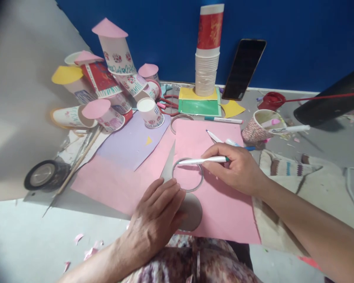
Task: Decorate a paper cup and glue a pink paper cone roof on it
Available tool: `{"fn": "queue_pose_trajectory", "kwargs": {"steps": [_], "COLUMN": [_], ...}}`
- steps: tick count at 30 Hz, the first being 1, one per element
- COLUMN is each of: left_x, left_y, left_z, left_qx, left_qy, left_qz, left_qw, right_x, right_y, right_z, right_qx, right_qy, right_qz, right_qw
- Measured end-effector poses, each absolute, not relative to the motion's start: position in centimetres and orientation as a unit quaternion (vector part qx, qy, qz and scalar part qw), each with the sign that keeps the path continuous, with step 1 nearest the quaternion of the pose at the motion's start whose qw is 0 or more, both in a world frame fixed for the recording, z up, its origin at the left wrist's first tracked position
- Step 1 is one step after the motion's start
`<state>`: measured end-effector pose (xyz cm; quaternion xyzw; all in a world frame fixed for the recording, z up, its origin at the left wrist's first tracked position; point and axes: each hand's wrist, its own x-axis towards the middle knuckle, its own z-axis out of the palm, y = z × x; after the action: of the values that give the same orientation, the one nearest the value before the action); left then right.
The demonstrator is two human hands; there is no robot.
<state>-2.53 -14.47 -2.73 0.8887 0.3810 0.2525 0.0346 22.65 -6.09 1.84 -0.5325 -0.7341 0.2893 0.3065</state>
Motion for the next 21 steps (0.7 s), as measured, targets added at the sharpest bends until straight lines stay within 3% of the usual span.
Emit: {"fn": "queue_pose_trajectory", "kwargs": {"steps": [7,21], "left_x": [-2.6,-2.6], "left_y": [-14.7,-14.8], "left_z": [-2.5,-2.4], "left_qx": [0.884,0.881], "left_qy": [0.396,0.405], "left_qz": [0.243,0.24], "left_qw": [0.046,0.058], "right_x": [21.9,20.0], "right_y": [-6.5,-6.9], "right_z": [2.7,1.8], "right_qx": [-0.522,-0.448], "right_qy": [-0.768,-0.804], "right_qz": [0.279,0.252], "right_qw": [0.245,0.3]}}
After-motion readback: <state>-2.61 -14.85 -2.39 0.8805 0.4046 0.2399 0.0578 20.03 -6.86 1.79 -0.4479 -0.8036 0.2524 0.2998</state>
